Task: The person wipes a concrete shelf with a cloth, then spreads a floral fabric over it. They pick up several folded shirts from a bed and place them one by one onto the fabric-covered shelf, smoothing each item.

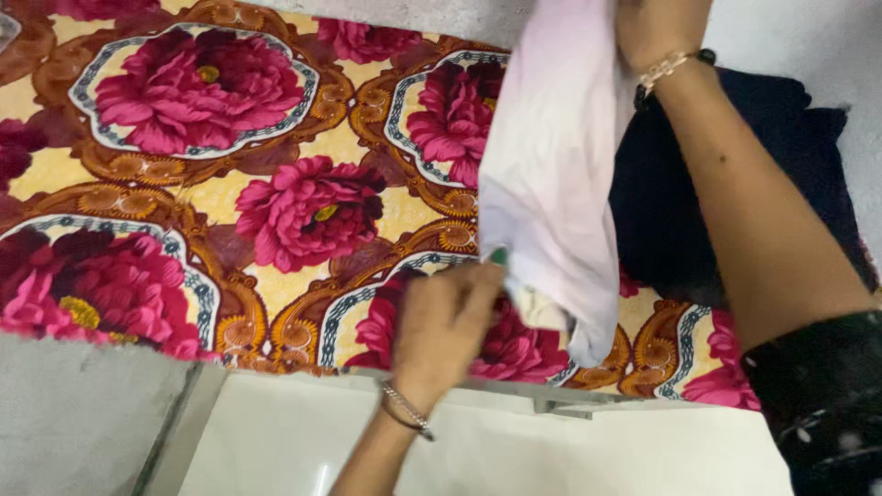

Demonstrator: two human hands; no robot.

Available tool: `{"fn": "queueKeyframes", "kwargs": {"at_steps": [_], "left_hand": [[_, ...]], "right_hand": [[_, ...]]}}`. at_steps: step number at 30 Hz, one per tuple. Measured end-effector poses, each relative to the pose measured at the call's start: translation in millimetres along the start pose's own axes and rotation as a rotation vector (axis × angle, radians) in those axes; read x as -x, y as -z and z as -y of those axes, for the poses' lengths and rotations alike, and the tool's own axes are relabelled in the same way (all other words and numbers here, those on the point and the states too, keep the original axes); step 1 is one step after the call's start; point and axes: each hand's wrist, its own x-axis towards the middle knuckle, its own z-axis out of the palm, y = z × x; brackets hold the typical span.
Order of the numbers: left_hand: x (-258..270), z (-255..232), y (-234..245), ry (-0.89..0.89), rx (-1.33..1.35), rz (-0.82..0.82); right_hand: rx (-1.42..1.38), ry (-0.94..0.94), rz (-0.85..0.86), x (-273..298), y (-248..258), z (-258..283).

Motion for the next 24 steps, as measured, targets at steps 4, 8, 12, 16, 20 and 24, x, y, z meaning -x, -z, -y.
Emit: {"fn": "queueKeyframes", "kwargs": {"at_steps": [4,8,12,16,20,24], "left_hand": [[-75.4,15.2,38.8,-0.174,-0.270,-0.224],[-205.7,34.4,3.4,-0.527,-0.320,-0.242],[-289.3,49.7,-37.9,-0.491,-0.356,-0.320],[-331.5,53.3,-62.0,-0.279,-0.536,-0.105],[-320.0,54.7,-78.1,-0.301,-0.661,-0.186],[-310.3,42.6,-69.3,-0.231,-0.543,-0.107]], "right_hand": [[-0.203,0.163,-0.086,10.2,14.5,49.3],[-0.311,0.177,-0.071,16.0,27.7,79.7],[-0.263,-0.027,0.279,17.3,23.9,62.1],[-0.319,-0.226,0.350,39.7,21.5,41.6],[-0.398,-0.229,0.267,42.5,30.7,50.0],[-0.346,-0.134,-0.134,41.3,36.0,65.6]]}}
